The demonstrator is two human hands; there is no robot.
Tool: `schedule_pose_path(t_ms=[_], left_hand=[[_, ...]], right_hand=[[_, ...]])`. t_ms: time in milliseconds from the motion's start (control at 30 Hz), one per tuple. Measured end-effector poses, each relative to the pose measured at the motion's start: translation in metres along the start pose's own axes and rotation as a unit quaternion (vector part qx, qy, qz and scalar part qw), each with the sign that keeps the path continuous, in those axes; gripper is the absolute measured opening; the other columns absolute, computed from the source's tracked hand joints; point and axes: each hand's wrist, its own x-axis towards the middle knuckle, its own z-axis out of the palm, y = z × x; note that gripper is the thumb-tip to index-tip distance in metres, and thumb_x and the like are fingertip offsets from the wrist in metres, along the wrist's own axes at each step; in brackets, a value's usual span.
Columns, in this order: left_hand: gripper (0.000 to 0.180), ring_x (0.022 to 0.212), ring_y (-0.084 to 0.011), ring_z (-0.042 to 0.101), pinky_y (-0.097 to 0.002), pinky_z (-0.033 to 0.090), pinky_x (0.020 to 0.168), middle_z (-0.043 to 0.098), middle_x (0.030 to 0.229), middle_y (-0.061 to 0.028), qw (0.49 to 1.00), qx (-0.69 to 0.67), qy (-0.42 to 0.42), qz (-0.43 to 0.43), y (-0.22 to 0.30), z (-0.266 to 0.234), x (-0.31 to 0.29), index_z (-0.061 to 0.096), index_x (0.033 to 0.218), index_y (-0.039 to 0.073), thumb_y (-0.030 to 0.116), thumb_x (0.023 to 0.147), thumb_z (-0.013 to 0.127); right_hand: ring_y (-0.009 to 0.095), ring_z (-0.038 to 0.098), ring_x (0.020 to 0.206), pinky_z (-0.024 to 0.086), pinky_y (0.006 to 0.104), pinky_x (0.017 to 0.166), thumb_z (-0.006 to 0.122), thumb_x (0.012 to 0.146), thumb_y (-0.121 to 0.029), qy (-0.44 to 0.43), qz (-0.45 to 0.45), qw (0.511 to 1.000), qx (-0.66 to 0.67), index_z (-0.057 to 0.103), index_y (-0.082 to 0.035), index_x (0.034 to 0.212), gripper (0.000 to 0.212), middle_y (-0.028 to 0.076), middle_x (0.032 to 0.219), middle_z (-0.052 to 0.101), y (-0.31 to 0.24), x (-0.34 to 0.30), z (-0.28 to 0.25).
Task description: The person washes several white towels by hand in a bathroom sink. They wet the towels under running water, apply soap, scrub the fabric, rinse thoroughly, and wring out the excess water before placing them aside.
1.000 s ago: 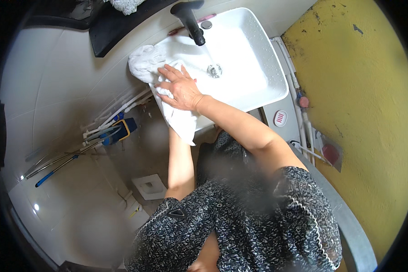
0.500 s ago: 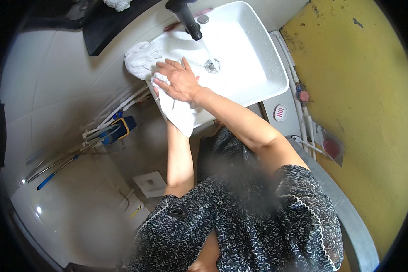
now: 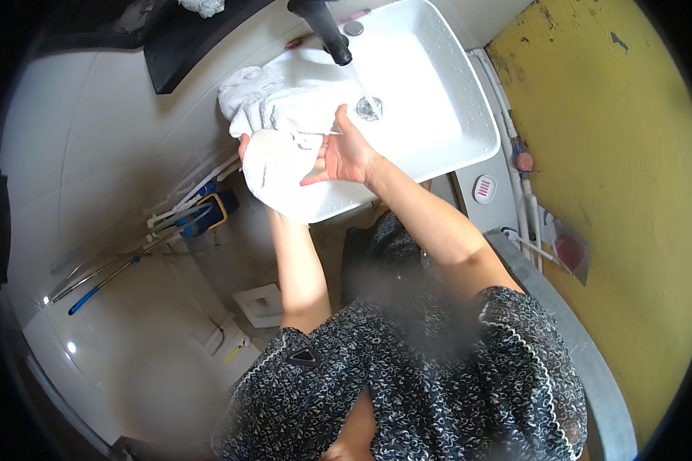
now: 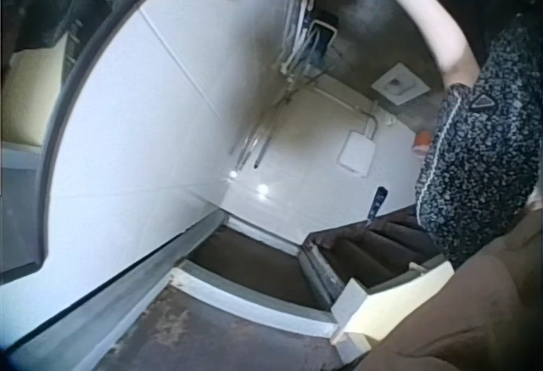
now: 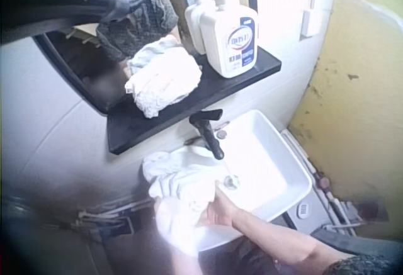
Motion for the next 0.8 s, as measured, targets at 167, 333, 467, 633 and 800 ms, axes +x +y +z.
schedule_pose_path(t_ms=[167, 333, 467, 633, 800], left_hand=[[0.079, 0.125, -0.0376, 0.046, -0.0485, 0.042, 0.100, 0.043, 0.140, -0.0202, 0.995, 0.008, 0.075, 0.063, 0.007, -0.007, 0.008, 0.034, 0.143, 0.006, 0.059, 0.086, 0.045], [0.080, 0.127, -0.0378, 0.044, -0.0509, 0.039, 0.103, 0.040, 0.143, -0.0211, 0.985, 0.020, 0.113, 0.131, 0.015, -0.020, 0.008, 0.031, 0.146, 0.007, 0.058, 0.086, 0.045], [0.079, 0.126, -0.0382, 0.045, -0.0511, 0.040, 0.103, 0.042, 0.141, -0.0210, 0.989, -0.002, 0.073, 0.128, 0.024, -0.031, 0.004, 0.032, 0.144, 0.005, 0.057, 0.086, 0.045], [0.068, 0.125, -0.0304, 0.047, -0.0430, 0.037, 0.107, 0.046, 0.140, -0.0133, 0.982, -0.021, 0.129, 0.134, -0.001, -0.017, -0.002, 0.037, 0.142, 0.007, 0.055, 0.094, 0.038], [0.062, 0.140, -0.0250, 0.028, -0.0434, 0.023, 0.115, 0.029, 0.153, -0.0074, 0.990, 0.021, 0.043, 0.134, -0.024, -0.002, -0.008, 0.026, 0.149, 0.012, 0.049, 0.099, 0.032]], right_hand=[[0.026, 0.061, 0.109, 0.049, 0.0471, 0.093, 0.056, 0.093, -0.043, 0.093, -0.001, 0.985, -0.142, 0.042, 0.004, 0.134, 0.064, 0.014, 0.122, 0.060, 0.022, -0.032, 0.012], [0.016, 0.065, 0.092, 0.055, 0.0284, 0.081, 0.066, 0.090, -0.012, 0.173, 0.004, 0.954, -0.246, 0.051, 0.002, 0.124, 0.040, 0.010, 0.113, 0.063, 0.024, -0.052, 0.019], [0.012, 0.063, 0.086, 0.054, 0.0261, 0.075, 0.065, 0.090, -0.014, 0.166, -0.125, 0.954, -0.218, 0.054, 0.001, 0.123, 0.038, 0.005, 0.103, 0.064, 0.017, -0.049, 0.062], [0.024, 0.060, 0.099, 0.049, 0.0382, 0.083, 0.065, 0.087, -0.029, 0.180, -0.302, 0.631, -0.692, 0.048, -0.004, 0.132, 0.054, 0.015, 0.114, 0.060, 0.009, 0.027, 0.090], [0.042, 0.018, 0.142, 0.017, 0.0606, 0.112, 0.048, 0.093, -0.040, 0.234, -0.285, 0.523, -0.768, 0.035, -0.014, 0.146, 0.061, 0.024, 0.151, 0.026, 0.030, 0.065, 0.057]])
